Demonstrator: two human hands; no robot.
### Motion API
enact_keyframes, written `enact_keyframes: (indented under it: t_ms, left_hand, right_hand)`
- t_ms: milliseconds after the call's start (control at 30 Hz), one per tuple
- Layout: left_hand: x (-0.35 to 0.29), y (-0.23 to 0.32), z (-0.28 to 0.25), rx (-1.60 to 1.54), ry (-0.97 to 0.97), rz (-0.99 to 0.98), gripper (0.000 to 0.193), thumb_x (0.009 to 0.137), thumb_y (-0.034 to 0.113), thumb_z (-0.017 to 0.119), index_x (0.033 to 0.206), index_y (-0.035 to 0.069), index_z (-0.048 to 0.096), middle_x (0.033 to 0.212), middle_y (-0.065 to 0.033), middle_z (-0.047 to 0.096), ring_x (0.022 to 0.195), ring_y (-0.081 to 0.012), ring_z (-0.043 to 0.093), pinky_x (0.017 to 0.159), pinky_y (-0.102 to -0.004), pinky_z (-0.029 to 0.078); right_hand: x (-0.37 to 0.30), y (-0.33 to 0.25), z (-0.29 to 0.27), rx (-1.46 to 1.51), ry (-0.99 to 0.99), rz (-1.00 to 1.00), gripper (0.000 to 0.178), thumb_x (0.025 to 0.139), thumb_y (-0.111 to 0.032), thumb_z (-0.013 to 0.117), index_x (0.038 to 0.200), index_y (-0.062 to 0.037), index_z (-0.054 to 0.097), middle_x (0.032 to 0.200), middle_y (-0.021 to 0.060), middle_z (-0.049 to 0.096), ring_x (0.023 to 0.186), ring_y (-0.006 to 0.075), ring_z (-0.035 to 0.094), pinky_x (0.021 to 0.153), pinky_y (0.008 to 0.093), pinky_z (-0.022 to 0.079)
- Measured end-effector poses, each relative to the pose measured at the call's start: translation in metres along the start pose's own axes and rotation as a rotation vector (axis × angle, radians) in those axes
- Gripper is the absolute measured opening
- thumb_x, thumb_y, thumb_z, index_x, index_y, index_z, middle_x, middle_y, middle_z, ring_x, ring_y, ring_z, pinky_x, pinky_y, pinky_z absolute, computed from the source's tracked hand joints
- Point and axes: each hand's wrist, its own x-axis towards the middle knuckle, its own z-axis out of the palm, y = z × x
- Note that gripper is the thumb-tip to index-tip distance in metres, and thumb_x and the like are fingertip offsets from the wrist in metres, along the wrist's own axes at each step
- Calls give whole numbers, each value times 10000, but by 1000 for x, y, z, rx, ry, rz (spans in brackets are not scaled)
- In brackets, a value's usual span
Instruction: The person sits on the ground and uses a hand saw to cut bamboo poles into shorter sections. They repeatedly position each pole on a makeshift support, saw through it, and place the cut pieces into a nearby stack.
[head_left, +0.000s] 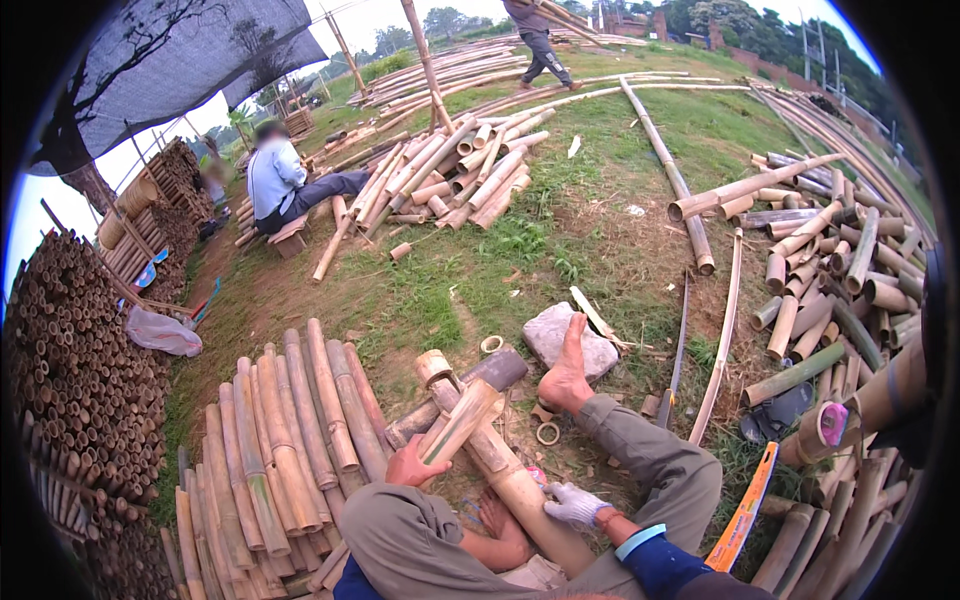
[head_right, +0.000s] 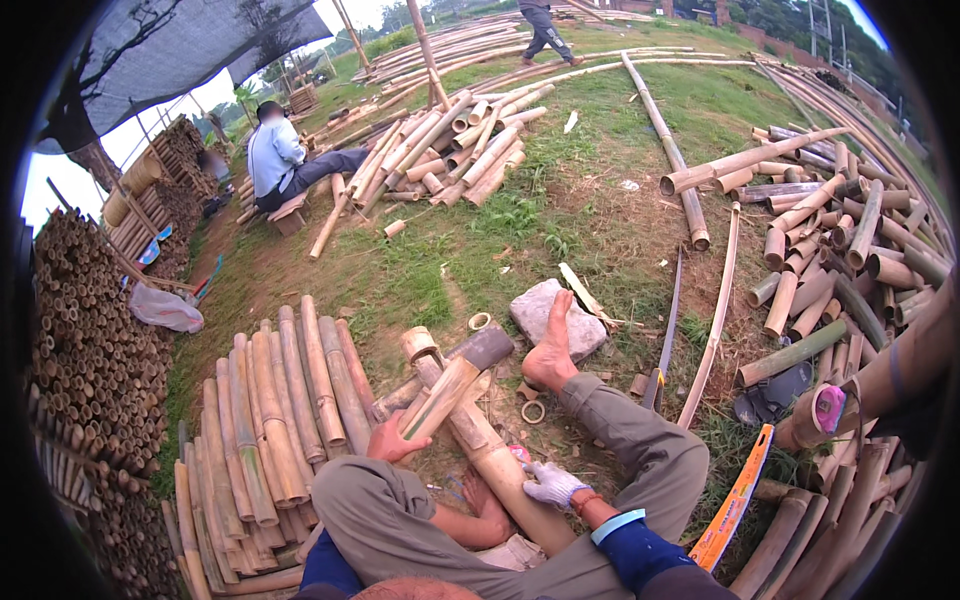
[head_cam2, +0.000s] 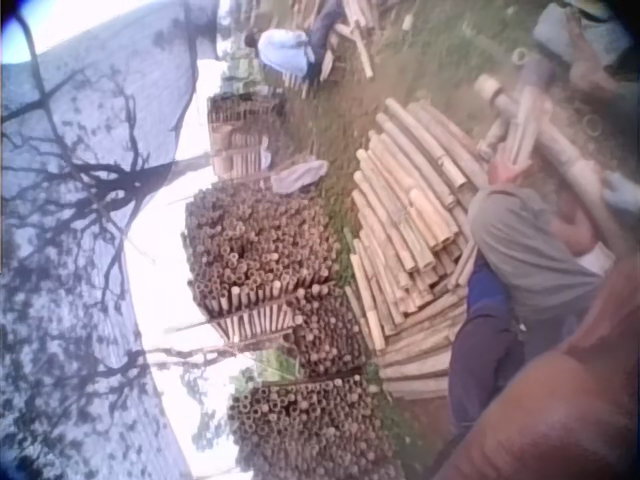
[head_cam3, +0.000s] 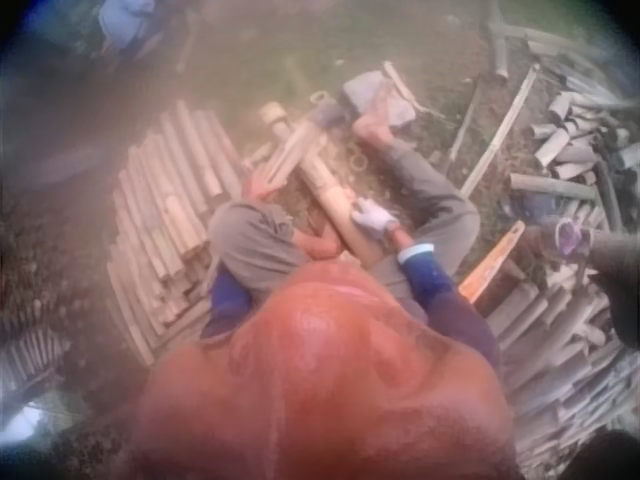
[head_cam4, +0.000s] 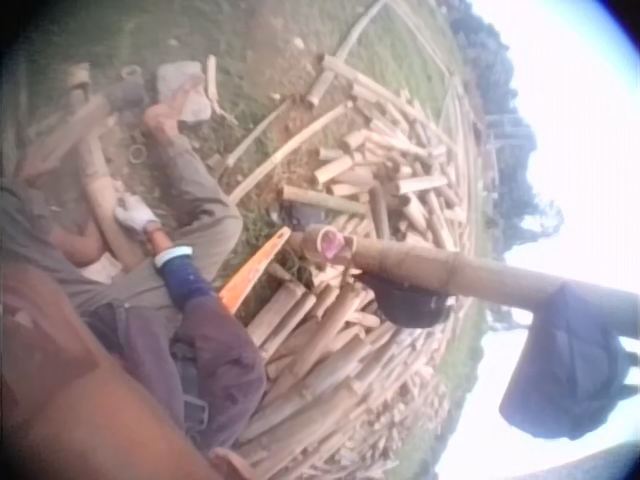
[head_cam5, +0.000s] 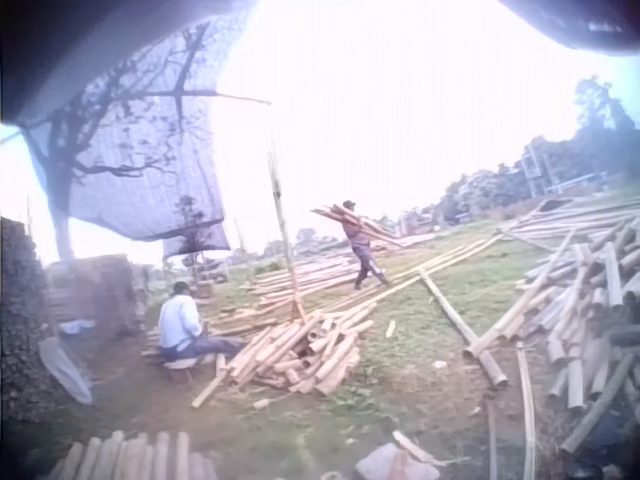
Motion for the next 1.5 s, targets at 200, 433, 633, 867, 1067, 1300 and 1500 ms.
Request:
enact_keyframes:
  t_ms: [200, 433, 633, 867, 1067, 1300, 1500]
  left_hand:
    - [-8, 18, -6, -20, 33, 34, 916, 702, 617, 945, 1398, 98, 651, 1160, -238, 784, 1097, -418, 759, 946, -493, 582]
    - [-8, 18, -6, -12, 47, 57, 905, 684, 606, 960, 1346, 66, 663, 1136, -240, 788, 1070, -416, 767, 924, -494, 587]
    - [-7, 13, -4, -31, 69, 86, 922, 674, 604, 967, 1350, 58, 659, 1132, -240, 790, 1063, -411, 772, 928, -490, 588]
    - [-9, 10, 2, -25, 57, 68, 915, 687, 595, 956, 1372, 68, 653, 1151, -245, 784, 1084, -429, 760, 929, -503, 582]
    - [-9, 19, -8, -45, 49, 49, 912, 692, 589, 954, 1376, 67, 654, 1153, -251, 780, 1097, -424, 757, 945, -498, 579]
    - [-4, 12, -4, -18, 56, 46, 914, 701, 600, 942, 1378, 63, 646, 1151, -263, 777, 1089, -441, 752, 934, -502, 576]
    - [-3, 17, 3, 1, 59, 60, 928, 694, 589, 952, 1385, 57, 634, 1134, -277, 779, 1073, -454, 754, 917, -512, 583]
  right_hand:
    - [0, 2, -1, 0, -18, 14, 753, 987, -524, 578, 1618, -118, 519, 1522, 344, 577, 1379, 495, 596, 1164, 519, 485]
    - [0, 5, 3, 54, -31, 42, 728, 1024, -562, 562, 1620, -148, 505, 1484, 326, 576, 1350, 472, 600, 1136, 524, 486]
    - [1, 8, 3, 51, -8, 8, 737, 998, -524, 569, 1608, -114, 529, 1497, 325, 602, 1357, 486, 607, 1158, 527, 474]
    - [-14, -10, 0, 71, 18, 41, 709, 977, -474, 586, 1564, -76, 577, 1439, 300, 669, 1322, 460, 649, 1151, 493, 497]
    - [-7, -9, -3, 58, 20, 42, 693, 973, -475, 583, 1540, -76, 603, 1461, 298, 658, 1339, 458, 642, 1162, 496, 494]
    - [-8, -10, -3, 54, 45, 13, 678, 967, -454, 586, 1527, -72, 609, 1372, 314, 700, 1269, 462, 684, 1110, 502, 529]
    - [-6, 6, 3, 90, 22, 48, 704, 983, -494, 586, 1555, -85, 582, 1427, 308, 664, 1298, 451, 665, 1119, 494, 519]
